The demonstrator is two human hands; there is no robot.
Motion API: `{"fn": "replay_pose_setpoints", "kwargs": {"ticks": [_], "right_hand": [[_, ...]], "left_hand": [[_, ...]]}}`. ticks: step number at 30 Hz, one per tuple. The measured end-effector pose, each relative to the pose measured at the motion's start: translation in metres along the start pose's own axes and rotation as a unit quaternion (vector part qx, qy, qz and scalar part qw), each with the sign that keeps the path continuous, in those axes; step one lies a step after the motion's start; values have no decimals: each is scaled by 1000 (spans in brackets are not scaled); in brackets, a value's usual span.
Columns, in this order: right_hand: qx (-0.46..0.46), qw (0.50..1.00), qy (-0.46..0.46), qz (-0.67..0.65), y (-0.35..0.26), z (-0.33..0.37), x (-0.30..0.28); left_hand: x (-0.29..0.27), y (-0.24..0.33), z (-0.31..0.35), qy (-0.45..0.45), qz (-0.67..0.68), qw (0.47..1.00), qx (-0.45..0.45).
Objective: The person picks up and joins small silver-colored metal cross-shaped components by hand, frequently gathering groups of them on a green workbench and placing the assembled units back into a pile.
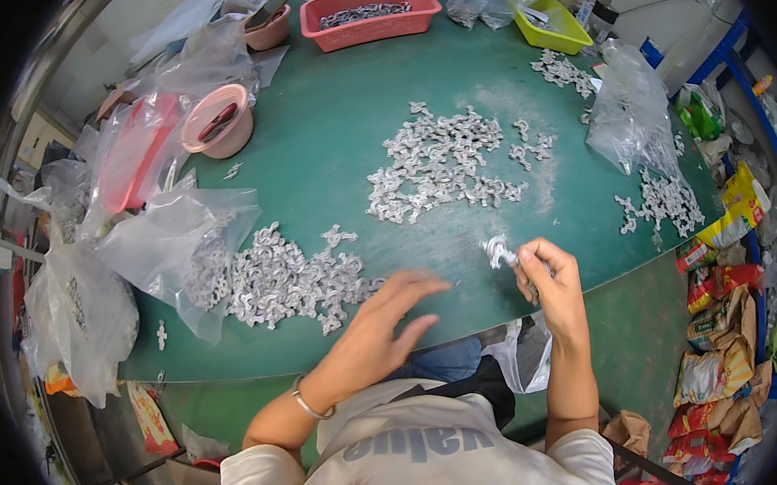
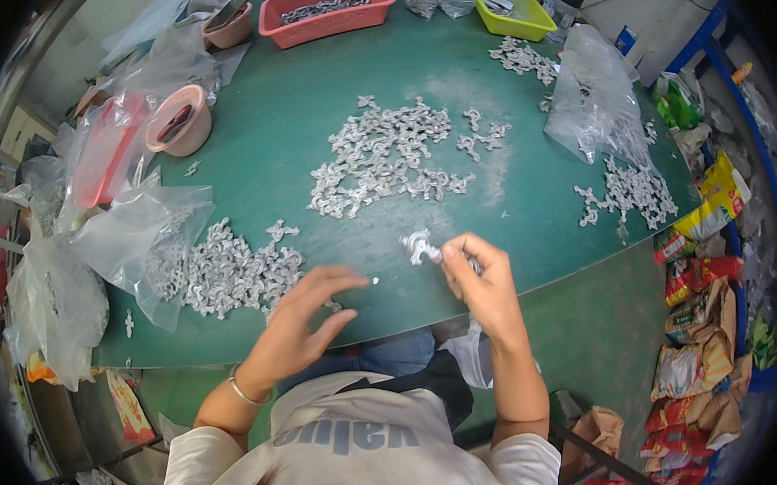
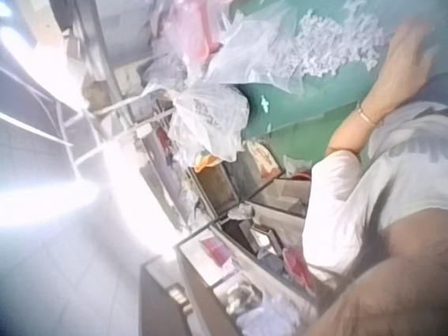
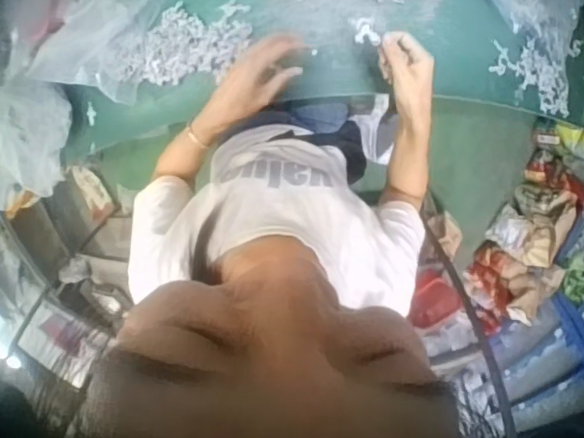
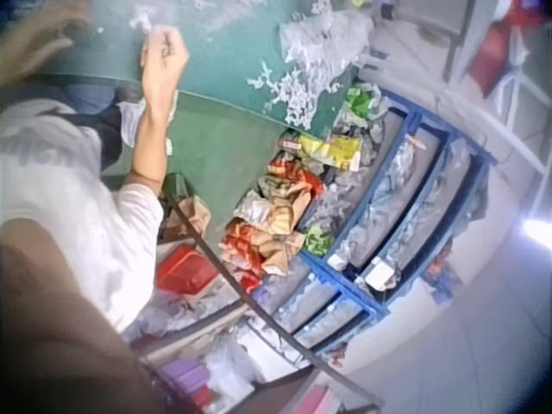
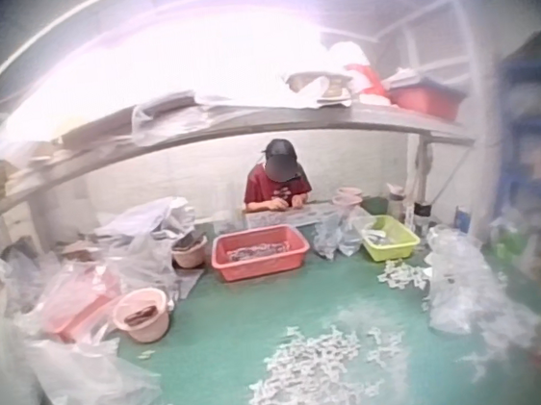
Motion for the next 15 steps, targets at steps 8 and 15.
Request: {"fn": "replay_pose_setpoints", "kwargs": {"ticks": [8,15], "right_hand": [[-30,997,-75,-12,-16,30,35],[-176,977,-69,100,-42,40,39]], "left_hand": [[3,20,-9,85,103,985,109],[17,-6,-8,60,313,948,10]]}}
Point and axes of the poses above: each hand's wrist, its own z-axis away from the middle knuckle, its own x-axis out of the palm, y = z × x, the point moved 8 cm from there along -z, towards the middle knuckle, and after that the axes turned 7 degrees about -y, right-handed, at the moved point
